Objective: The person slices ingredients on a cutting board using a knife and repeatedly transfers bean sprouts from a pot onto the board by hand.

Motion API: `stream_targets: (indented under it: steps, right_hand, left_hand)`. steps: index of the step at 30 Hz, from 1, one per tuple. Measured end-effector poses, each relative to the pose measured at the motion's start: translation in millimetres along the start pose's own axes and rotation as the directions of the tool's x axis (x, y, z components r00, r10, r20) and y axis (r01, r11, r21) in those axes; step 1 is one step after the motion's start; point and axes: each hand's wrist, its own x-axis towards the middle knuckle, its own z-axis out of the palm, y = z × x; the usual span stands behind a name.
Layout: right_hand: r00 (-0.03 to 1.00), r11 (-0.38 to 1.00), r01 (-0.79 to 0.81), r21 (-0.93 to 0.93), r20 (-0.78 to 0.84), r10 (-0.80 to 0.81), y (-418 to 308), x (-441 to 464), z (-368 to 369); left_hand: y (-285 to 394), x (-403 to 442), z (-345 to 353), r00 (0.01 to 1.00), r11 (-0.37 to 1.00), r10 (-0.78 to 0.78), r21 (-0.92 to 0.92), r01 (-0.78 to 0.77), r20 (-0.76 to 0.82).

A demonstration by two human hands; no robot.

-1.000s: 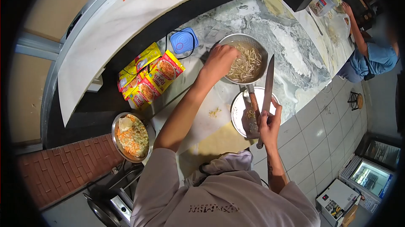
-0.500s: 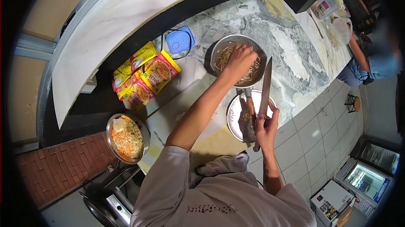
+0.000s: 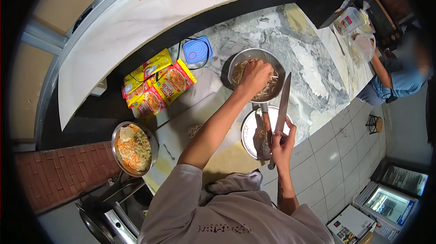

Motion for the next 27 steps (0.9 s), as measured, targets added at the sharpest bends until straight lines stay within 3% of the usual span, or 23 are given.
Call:
stream_targets:
  steps: [5, 8, 12, 14, 15, 17, 18, 20, 24, 26, 27]
  right_hand:
    - [1.0, 1.0, 0.013, 0.0, -0.015, -0.013, -4.0, -1.4, 0.4]
    - [0.998, 0.99, -0.041, 0.136, -0.032, 0.046, -21.9, -2.6, 1.8]
    - [0.999, 0.988, -0.04, 0.148, -0.029, 0.045, -31.7, -4.9, 0.8]
    - [0.998, 0.986, -0.049, 0.157, -0.029, 0.054, -37.8, -5.5, 0.2]
    - [0.998, 0.987, -0.049, 0.151, -0.028, 0.054, -38.7, -6.0, -0.4]
    - [0.998, 0.989, -0.051, 0.142, -0.029, 0.056, -36.9, -6.3, -1.2]
    - [0.999, 0.988, -0.034, 0.154, -0.036, 0.04, -32.5, -6.3, -0.6]
    - [0.999, 0.987, -0.027, 0.161, -0.027, 0.032, -32.2, -8.5, 0.2]
    - [0.982, 0.988, -0.117, 0.104, 0.159, 0.1, -57.5, -12.7, 5.4]
    - [0.968, 0.994, 0.107, 0.005, 0.229, -0.106, -57.2, -15.2, 18.7]
    - [0.94, 0.978, 0.201, -0.061, 0.294, -0.175, -56.5, -18.0, 25.0]
  left_hand:
    - [1.7, -7.1, -9.2, 0.992, 0.963, -0.088, -0.262, 0.06, -0.096]
    - [0.9, -6.8, -18.5, 0.989, 0.947, -0.108, -0.314, 0.069, -0.106]
    - [3.3, -5.1, -33.8, 0.981, 0.936, -0.194, -0.295, 0.191, 0.019]
    - [8.1, -8.5, -39.1, 0.959, 0.946, -0.249, -0.244, 0.212, -0.134]
    - [8.0, -10.3, -43.0, 0.959, 0.947, -0.246, -0.244, 0.208, -0.137]
    - [3.9, -21.0, -52.9, 0.943, 0.874, -0.272, -0.46, 0.159, -0.192]
    - [5.5, -31.7, -63.7, 0.942, 0.872, -0.275, -0.462, 0.16, -0.191]
    - [7.9, -65.4, -87.8, 0.874, 0.624, -0.473, -0.743, 0.244, -0.111]
    - [8.6, -154.0, -115.9, 0.83, 0.666, -0.528, -0.694, 0.274, -0.18]
    - [17.0, -204.9, -115.5, 0.777, 0.738, -0.62, -0.421, 0.527, -0.114]
    - [22.9, -228.1, -109.5, 0.762, 0.721, -0.64, -0.419, 0.552, -0.097]
